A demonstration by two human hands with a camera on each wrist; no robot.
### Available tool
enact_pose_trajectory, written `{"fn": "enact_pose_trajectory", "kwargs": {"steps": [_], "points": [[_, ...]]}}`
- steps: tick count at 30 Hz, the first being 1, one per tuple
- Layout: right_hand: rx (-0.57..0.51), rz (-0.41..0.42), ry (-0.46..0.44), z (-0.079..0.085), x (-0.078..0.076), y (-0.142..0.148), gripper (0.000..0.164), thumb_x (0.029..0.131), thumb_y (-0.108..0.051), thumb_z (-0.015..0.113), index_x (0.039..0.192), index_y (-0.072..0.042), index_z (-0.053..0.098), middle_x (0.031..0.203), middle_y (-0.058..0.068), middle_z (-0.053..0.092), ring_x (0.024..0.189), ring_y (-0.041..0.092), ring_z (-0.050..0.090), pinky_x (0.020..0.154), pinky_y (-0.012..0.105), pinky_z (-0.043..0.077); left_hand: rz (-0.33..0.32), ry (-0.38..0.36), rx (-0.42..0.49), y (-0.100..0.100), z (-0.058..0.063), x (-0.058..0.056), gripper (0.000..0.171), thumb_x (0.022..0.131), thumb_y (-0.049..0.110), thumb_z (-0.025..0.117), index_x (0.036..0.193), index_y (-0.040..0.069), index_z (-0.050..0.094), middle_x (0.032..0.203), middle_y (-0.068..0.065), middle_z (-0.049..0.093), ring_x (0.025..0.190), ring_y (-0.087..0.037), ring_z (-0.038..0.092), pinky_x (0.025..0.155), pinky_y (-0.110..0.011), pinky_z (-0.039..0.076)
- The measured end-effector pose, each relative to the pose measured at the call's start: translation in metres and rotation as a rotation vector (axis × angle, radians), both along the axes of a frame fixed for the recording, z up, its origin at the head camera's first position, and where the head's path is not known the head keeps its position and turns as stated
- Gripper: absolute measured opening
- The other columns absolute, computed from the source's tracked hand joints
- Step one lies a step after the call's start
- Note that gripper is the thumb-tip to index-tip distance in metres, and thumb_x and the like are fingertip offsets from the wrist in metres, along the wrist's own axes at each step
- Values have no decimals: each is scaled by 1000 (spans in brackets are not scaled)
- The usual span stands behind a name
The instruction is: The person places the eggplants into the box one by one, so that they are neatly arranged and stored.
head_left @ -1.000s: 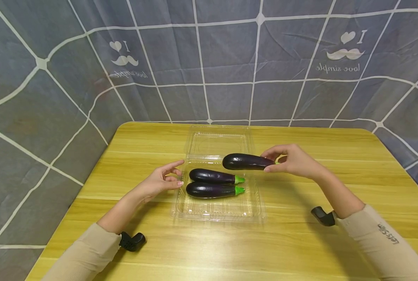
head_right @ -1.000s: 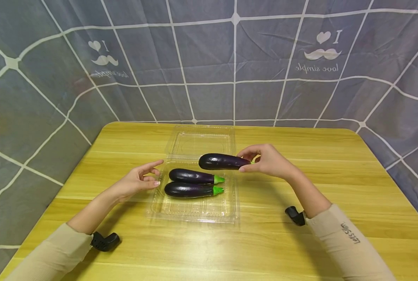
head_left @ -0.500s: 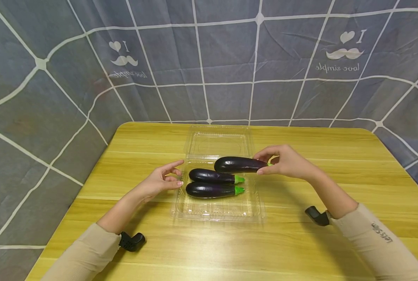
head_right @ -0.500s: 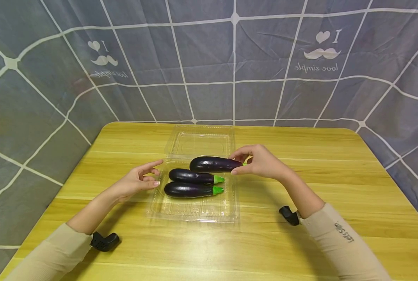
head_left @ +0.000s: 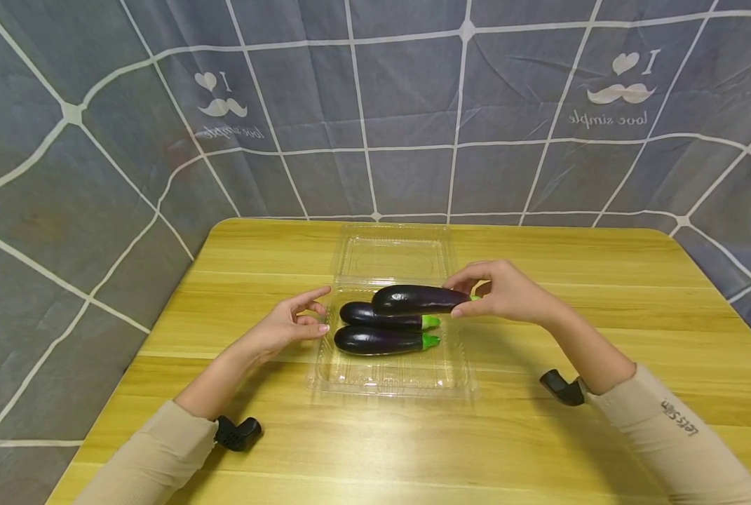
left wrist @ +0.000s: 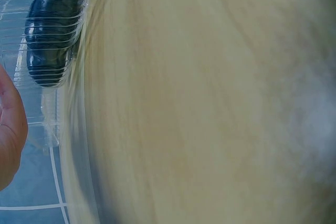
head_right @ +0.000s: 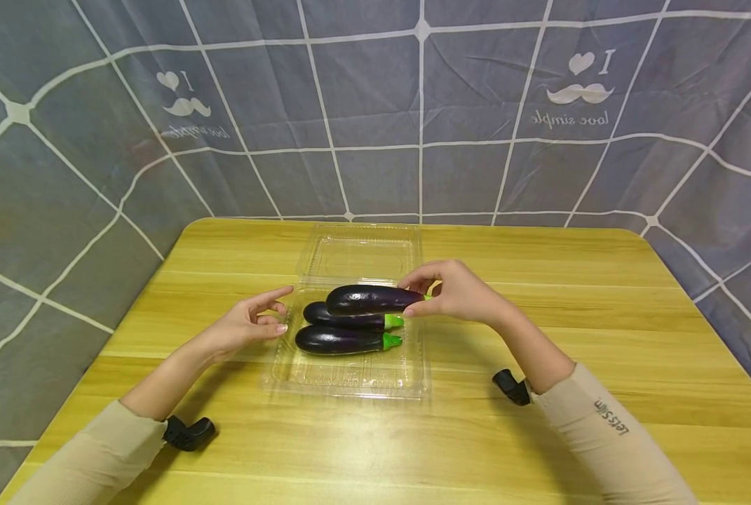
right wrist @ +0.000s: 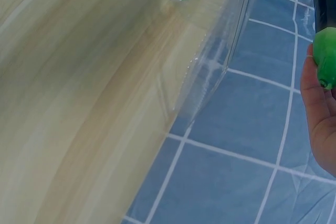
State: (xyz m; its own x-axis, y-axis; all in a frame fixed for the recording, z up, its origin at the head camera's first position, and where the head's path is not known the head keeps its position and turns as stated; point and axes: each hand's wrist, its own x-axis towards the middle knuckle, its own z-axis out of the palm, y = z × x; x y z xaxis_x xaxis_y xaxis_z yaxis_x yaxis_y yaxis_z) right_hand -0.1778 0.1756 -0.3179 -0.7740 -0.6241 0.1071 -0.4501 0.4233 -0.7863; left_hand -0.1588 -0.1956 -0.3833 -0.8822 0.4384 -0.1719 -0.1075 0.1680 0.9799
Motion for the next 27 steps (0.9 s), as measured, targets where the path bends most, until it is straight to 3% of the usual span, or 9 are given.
{"fn": "enact_pose_trajectory", "kwargs": {"steps": [27], "points": [[4, 89, -14, 1, 11, -27, 35, 73, -18, 80, 104, -7, 69, 96, 0, 65, 83, 17, 58, 72, 38, 50, -10, 5, 15, -1, -2, 0, 75, 83, -2, 65, 147, 4, 25, 113, -14, 42, 80, -10, 56, 71, -21, 47]]}}
